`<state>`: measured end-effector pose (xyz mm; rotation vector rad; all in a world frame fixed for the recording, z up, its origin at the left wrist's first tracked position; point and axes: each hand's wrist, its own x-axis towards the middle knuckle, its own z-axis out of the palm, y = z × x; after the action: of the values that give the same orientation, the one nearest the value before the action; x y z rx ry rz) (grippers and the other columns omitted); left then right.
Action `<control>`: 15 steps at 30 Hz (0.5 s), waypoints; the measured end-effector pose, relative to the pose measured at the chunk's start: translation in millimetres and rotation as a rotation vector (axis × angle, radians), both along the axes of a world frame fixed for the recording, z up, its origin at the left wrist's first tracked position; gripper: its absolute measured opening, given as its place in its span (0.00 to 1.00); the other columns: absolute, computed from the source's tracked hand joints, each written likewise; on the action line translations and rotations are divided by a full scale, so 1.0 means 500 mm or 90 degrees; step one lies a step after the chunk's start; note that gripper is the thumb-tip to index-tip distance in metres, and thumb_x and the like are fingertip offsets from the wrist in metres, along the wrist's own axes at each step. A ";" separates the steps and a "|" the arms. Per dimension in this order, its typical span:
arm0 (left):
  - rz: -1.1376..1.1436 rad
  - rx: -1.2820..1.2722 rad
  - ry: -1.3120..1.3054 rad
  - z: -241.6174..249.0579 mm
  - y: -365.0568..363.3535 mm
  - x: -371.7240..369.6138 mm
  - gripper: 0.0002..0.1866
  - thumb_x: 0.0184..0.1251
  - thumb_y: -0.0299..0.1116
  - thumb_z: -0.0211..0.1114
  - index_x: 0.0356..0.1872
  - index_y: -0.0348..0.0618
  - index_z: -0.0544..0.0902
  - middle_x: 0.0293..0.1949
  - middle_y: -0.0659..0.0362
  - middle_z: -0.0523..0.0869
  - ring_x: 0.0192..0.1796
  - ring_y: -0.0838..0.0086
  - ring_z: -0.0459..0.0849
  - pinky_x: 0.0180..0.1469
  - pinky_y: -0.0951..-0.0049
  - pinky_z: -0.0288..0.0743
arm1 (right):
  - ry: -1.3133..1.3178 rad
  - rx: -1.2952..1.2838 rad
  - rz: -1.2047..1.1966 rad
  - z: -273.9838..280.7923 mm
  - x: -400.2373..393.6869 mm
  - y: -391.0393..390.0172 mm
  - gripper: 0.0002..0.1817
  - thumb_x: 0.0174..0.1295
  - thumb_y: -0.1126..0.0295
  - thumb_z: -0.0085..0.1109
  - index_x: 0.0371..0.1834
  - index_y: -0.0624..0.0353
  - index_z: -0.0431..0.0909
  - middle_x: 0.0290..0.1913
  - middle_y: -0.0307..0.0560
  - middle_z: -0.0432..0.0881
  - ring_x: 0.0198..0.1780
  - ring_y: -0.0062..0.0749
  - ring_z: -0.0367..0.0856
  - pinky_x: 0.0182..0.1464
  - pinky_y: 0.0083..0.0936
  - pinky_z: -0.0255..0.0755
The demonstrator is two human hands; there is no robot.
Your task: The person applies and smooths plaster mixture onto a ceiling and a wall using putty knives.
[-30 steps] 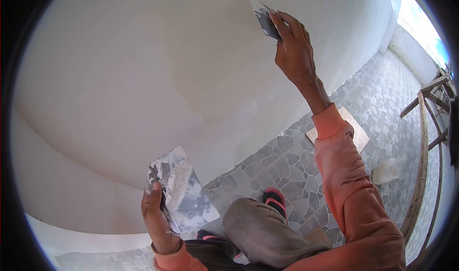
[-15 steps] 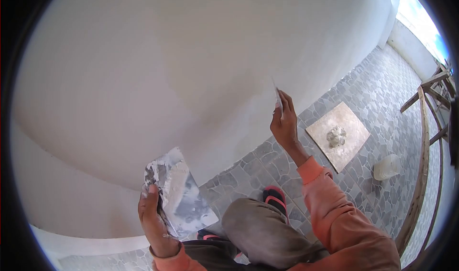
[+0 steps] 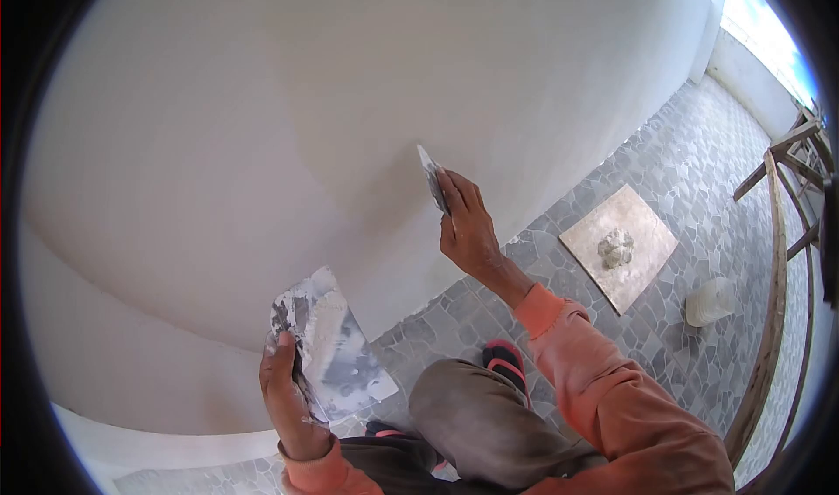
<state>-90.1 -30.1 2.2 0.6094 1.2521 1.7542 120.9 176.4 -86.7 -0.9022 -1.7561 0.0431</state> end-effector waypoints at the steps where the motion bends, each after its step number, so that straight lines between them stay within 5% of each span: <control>1: -0.003 0.005 -0.003 0.004 0.000 0.003 0.16 0.70 0.38 0.61 0.50 0.36 0.80 0.44 0.59 0.84 0.43 0.74 0.83 0.47 0.73 0.75 | -0.033 0.009 0.064 0.016 0.008 -0.013 0.35 0.52 0.88 0.44 0.69 0.66 0.64 0.63 0.56 0.70 0.62 0.53 0.72 0.62 0.40 0.72; 10: -0.024 0.035 -0.032 0.000 -0.010 -0.009 0.17 0.71 0.36 0.59 0.53 0.35 0.79 0.45 0.57 0.85 0.43 0.72 0.85 0.46 0.73 0.78 | -0.161 0.432 -0.064 0.385 0.013 0.027 0.29 0.54 0.85 0.56 0.62 0.60 0.73 0.58 0.49 0.74 0.57 0.44 0.75 0.62 0.39 0.68; 13: -0.015 0.040 -0.039 -0.010 -0.009 -0.016 0.16 0.71 0.36 0.58 0.53 0.34 0.79 0.45 0.57 0.85 0.43 0.72 0.85 0.46 0.73 0.78 | -0.234 0.457 -0.088 0.411 -0.014 0.064 0.37 0.51 0.89 0.54 0.68 0.53 0.70 0.63 0.46 0.73 0.60 0.43 0.74 0.63 0.38 0.68; 15: -0.008 0.041 -0.046 -0.018 -0.007 -0.021 0.16 0.72 0.35 0.58 0.53 0.34 0.79 0.45 0.57 0.85 0.43 0.72 0.85 0.47 0.73 0.78 | -0.259 0.478 -0.130 0.378 -0.032 0.079 0.34 0.54 0.85 0.55 0.68 0.54 0.71 0.63 0.50 0.71 0.62 0.43 0.72 0.64 0.41 0.64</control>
<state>-100.7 -33.6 -7.1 0.5837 1.1439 1.7952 104.6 216.1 102.1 -0.5383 -1.8174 -0.9292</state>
